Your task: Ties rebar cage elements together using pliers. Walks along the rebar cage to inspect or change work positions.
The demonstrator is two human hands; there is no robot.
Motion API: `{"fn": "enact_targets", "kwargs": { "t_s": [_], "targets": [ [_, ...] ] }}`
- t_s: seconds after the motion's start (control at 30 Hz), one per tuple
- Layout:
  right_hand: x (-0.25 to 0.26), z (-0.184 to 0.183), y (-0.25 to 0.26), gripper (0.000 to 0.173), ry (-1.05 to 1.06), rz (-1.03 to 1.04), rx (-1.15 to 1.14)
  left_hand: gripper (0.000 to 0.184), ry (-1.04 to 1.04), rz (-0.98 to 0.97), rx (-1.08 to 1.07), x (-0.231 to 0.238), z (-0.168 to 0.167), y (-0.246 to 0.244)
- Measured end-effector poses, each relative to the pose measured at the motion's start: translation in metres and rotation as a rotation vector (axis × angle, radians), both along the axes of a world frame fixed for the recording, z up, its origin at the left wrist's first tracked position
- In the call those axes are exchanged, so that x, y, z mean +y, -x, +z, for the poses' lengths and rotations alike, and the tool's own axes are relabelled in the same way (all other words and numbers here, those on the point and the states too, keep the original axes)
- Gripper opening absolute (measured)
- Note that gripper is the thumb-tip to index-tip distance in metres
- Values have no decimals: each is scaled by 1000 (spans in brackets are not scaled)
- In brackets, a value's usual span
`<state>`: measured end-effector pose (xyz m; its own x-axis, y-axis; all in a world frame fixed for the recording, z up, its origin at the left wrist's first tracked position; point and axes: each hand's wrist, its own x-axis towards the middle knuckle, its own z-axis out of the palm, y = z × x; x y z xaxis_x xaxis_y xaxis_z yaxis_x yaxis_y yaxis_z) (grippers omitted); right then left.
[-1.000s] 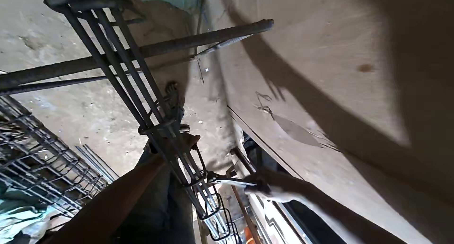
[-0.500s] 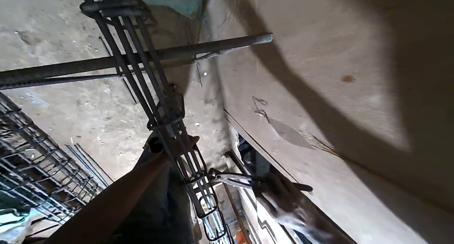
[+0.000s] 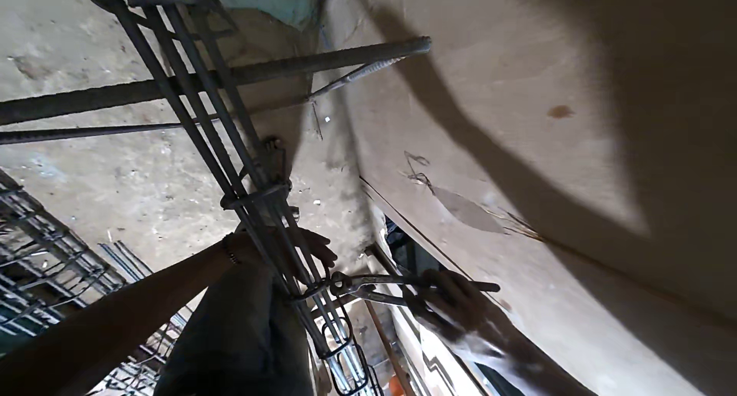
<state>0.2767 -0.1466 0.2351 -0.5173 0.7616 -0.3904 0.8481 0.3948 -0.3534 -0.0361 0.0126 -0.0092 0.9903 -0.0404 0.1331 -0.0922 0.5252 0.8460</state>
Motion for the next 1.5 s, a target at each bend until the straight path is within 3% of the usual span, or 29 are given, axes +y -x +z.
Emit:
{"fn": "enact_targets", "kwargs": {
  "t_s": [0.13, 0.2, 0.23, 0.3, 0.33, 0.37, 0.4, 0.43, 0.47, 0.53, 0.57, 0.63, 0.7, 0.73, 0.8, 1.1, 1.2, 1.37, 1.5],
  "targets": [
    [3, -4, -8, 25, 23, 19, 19, 44, 87, -48, 117, -8, -7, -3],
    [3, -5, -10, 26, 28, 25, 18, 46, 124, 3, -43, -20, -29, 1],
    [3, -6, -10, 26, 28, 21, 25, 39, 76, 12, -37, -14, -14, -6],
    [2, -7, -10, 24, 33, 10, 45, 26, -143, -196, 502, 22, 78, -37],
    [2, -7, -9, 24, 37, 6, 48, 25, -112, -110, 482, 20, 83, -40],
    [2, -7, -8, 25, 38, 4, 50, 29, -61, 19, 336, 9, 66, -35],
    [2, -7, -8, 25, 42, 6, 46, 25, -12, 71, 366, 5, 67, -37],
    [2, -6, -8, 26, 43, 11, 42, 18, -39, 29, 595, 9, 88, -46],
    [2, -6, -8, 26, 45, 15, 35, 16, -86, 29, 625, 3, 84, -44],
    [3, -5, -7, 27, 49, 26, 22, 21, -175, 300, 247, -33, 30, -17],
    [4, -4, -8, 26, 45, 29, 19, 28, -235, 344, 162, -37, 23, -12],
    [8, -4, -9, 24, 35, 40, 18, 27, -274, 290, 264, -25, 45, -18],
    [11, -4, -9, 24, 28, 52, 20, 26, -236, 16, 385, -9, 58, -34],
    [12, -5, -10, 24, 33, 61, 23, 23, -238, -42, 296, -12, 47, -38],
    [13, -5, -11, 24, 41, 78, 26, 14, -254, 25, 31, -22, 19, -38],
    [15, -4, -12, 23, 33, 108, 10, 17, -516, 203, -234, -3, 7, -36],
    [22, -5, -14, 22, 36, 132, 1, 17, -527, 214, -232, -3, 5, -36],
    [30, -10, -18, 35, 0, 156, -8, 25, -372, 111, 112, -11, 16, -39],
    [33, -24, -13, 35, -60, 97, -58, 28, -353, 187, 65, -18, 15, -39]
  ]
}}
